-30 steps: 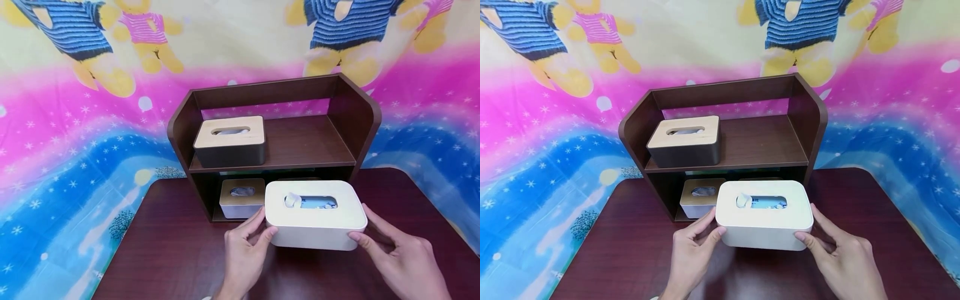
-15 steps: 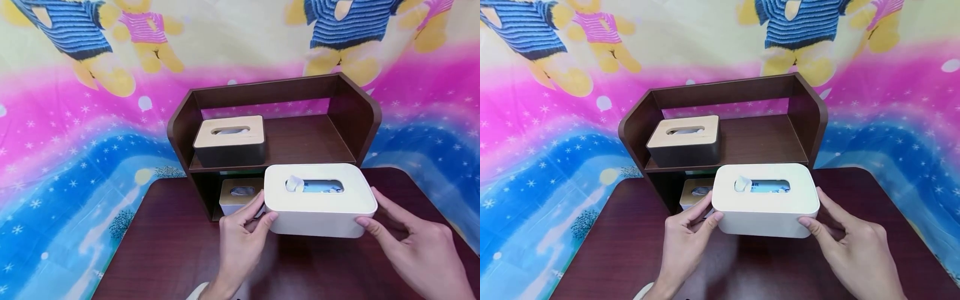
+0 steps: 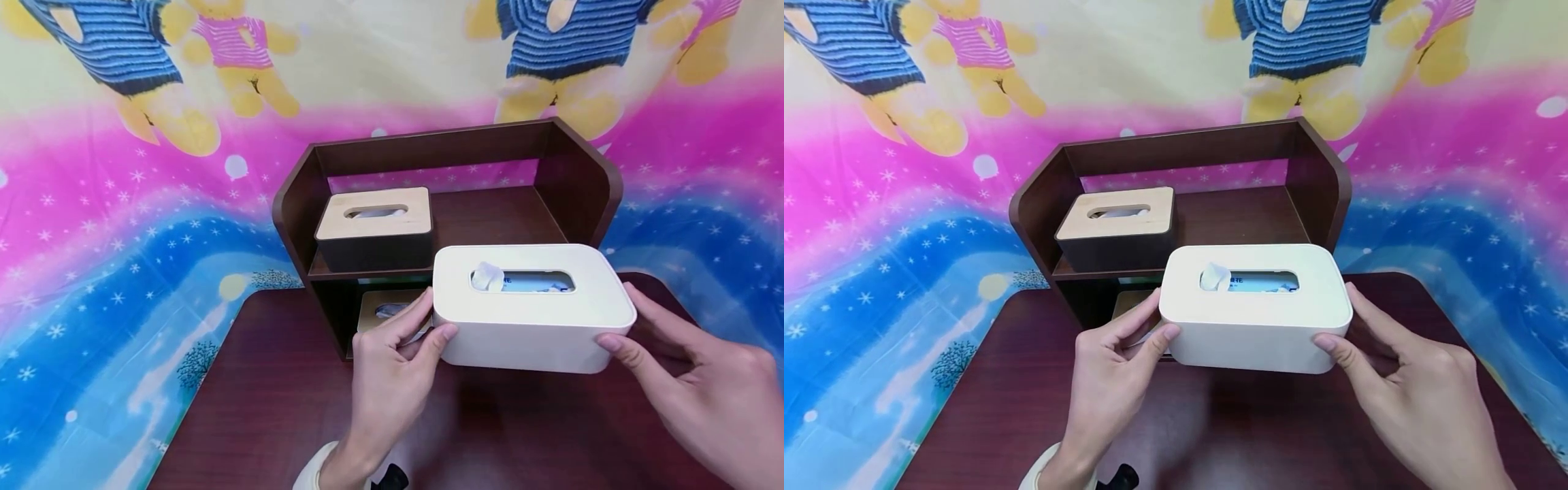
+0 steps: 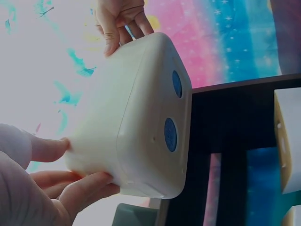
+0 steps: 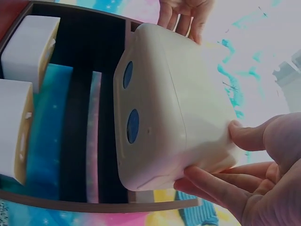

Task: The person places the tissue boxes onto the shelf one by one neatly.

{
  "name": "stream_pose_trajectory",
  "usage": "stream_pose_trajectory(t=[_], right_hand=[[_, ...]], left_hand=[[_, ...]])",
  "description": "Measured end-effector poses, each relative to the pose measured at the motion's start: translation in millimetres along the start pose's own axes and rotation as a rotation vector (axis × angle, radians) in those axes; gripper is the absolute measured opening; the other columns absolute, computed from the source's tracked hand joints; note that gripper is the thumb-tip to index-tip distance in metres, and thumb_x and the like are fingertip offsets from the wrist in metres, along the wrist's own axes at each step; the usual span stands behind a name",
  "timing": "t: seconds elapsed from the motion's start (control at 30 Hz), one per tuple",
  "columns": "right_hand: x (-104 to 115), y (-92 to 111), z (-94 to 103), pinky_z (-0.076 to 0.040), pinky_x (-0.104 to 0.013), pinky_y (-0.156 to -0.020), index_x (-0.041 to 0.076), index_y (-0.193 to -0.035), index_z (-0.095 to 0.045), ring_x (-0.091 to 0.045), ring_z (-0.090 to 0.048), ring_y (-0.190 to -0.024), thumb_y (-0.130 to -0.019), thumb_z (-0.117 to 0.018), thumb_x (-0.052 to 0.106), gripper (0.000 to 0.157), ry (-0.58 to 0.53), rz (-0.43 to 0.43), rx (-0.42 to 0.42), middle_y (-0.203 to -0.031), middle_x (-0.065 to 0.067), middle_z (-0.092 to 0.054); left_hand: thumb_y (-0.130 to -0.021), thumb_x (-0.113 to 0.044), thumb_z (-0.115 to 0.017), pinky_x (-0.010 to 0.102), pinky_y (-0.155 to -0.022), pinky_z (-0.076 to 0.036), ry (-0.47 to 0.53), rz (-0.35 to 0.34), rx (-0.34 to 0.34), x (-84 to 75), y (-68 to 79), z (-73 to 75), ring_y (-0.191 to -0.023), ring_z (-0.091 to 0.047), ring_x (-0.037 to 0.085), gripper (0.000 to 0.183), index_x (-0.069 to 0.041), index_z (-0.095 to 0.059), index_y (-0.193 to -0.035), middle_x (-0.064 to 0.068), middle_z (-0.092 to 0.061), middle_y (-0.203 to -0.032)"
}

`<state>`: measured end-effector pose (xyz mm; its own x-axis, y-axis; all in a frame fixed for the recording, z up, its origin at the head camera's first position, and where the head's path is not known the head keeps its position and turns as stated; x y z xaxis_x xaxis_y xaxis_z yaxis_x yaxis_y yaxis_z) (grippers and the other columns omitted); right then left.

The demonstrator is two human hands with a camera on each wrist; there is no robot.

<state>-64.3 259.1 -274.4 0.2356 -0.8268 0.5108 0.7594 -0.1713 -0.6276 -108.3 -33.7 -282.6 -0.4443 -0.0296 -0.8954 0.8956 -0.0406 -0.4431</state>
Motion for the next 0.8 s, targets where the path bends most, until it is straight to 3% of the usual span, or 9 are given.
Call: stream_pose_trajectory(t=[0.07, 0.17, 0.27, 0.33, 0.53, 0.63, 0.73, 0.77, 0.8], right_hand=[[1, -3, 1.4, -0.036, -0.003, -0.050, 0.030, -0.151, -0.062, 0.040, -0.046, -0.079, -0.080, -0.096, 0.019, 0.080, -0.012, 0.000, 0.004, -0.104, -0.033, -0.076], [1, -7, 2.9, -0.043, 0.006, -0.069, 0.031, -0.154, -0.059, 0.038, -0.049, -0.095, -0.084, -0.094, 0.016, 0.080, -0.050, -0.003, 0.015, -0.124, 0.005, -0.078], [1, -11, 4.1, -0.044, 0.006, -0.079, 0.032, -0.153, -0.059, 0.034, -0.054, -0.100, -0.084, -0.093, 0.010, 0.081, -0.108, -0.001, 0.007, -0.125, 0.044, -0.060], [1, -14, 3.9, -0.043, 0.005, -0.081, 0.034, -0.154, -0.058, 0.033, -0.056, -0.101, -0.084, -0.092, 0.008, 0.081, -0.130, -0.011, 0.007, -0.119, 0.054, -0.053], [0, -28, 0.3, -0.041, 0.008, -0.083, 0.041, -0.154, -0.056, 0.034, -0.056, -0.095, -0.088, -0.091, 0.016, 0.078, -0.114, -0.042, 0.012, -0.121, 0.048, -0.060], [2, -36, -2.9, -0.037, 0.011, -0.082, 0.045, -0.154, -0.054, 0.037, -0.054, -0.092, -0.089, -0.090, 0.022, 0.077, -0.084, -0.060, 0.013, -0.116, 0.051, -0.058], [5, -43, -6.8, -0.035, 0.011, -0.081, 0.043, -0.156, -0.051, 0.040, -0.050, -0.091, -0.093, -0.087, 0.027, 0.074, -0.073, -0.086, 0.036, -0.128, 0.017, -0.076], [5, -46, -8.4, -0.035, 0.010, -0.080, 0.041, -0.157, -0.051, 0.040, -0.049, -0.090, -0.094, -0.086, 0.028, 0.073, -0.077, -0.097, 0.045, -0.129, 0.016, -0.076], [6, -49, -10.5, -0.035, 0.009, -0.080, 0.040, -0.158, -0.050, 0.041, -0.047, -0.090, -0.096, -0.084, 0.030, 0.071, -0.076, -0.114, 0.061, -0.133, 0.002, -0.077]], left_hand=[[-0.091, -0.005, -0.085, 0.033, -0.095, -0.060, -0.003, -0.007, 0.002, -3.4, -2.2, -0.4, -0.133, -0.065, 0.013, 0.055, -0.002, -0.067, -0.142, 0.007, -0.066, -0.148], [-0.091, -0.005, -0.085, 0.033, -0.096, -0.060, -0.001, -0.019, 0.000, -8.5, -5.6, -0.8, -0.132, -0.065, 0.013, 0.054, -0.002, -0.067, -0.142, 0.007, -0.066, -0.148], [-0.091, -0.005, -0.084, 0.032, -0.097, -0.059, 0.005, -0.029, -0.003, -13.2, -9.7, -1.1, -0.131, -0.066, 0.013, 0.055, -0.002, -0.066, -0.142, 0.008, -0.067, -0.147], [-0.091, -0.004, -0.084, 0.032, -0.097, -0.059, 0.000, -0.040, -0.006, -15.7, -12.9, -1.3, -0.130, -0.067, 0.013, 0.055, -0.002, -0.066, -0.143, 0.008, -0.067, -0.147], [-0.092, -0.006, -0.084, 0.031, -0.099, -0.058, -0.038, -0.062, -0.025, -17.7, -27.0, -2.6, -0.131, -0.067, 0.012, 0.053, -0.004, -0.067, -0.143, 0.007, -0.068, -0.146], [-0.092, -0.006, -0.084, 0.030, -0.099, -0.058, -0.046, -0.064, -0.037, -15.9, -35.6, -4.1, -0.130, -0.067, 0.010, 0.053, -0.004, -0.067, -0.142, 0.007, -0.068, -0.145], [-0.093, -0.007, -0.083, 0.024, -0.092, -0.062, -0.054, -0.085, -0.049, -13.0, -45.1, -6.4, -0.119, -0.073, 0.010, 0.052, -0.004, -0.068, -0.142, 0.009, -0.069, -0.143], [-0.094, -0.008, -0.083, 0.023, -0.090, -0.062, -0.058, -0.087, -0.054, -12.2, -48.1, -6.9, -0.117, -0.074, 0.010, 0.051, -0.005, -0.068, -0.142, 0.010, -0.070, -0.142], [-0.094, -0.009, -0.083, 0.022, -0.088, -0.063, -0.065, -0.091, -0.060, -11.4, -51.0, -7.4, -0.116, -0.073, 0.008, 0.050, -0.005, -0.069, -0.142, 0.010, -0.071, -0.141]])
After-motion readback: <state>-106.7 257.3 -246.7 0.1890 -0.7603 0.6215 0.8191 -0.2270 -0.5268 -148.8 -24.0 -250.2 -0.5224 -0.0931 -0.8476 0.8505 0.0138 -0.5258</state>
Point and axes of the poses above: each hand's wrist, its own y-axis away from the middle knuckle, its own z-axis out of the back of the hand, x = y × z, the point moved 4 cm from there along -y, towards the middle knuckle
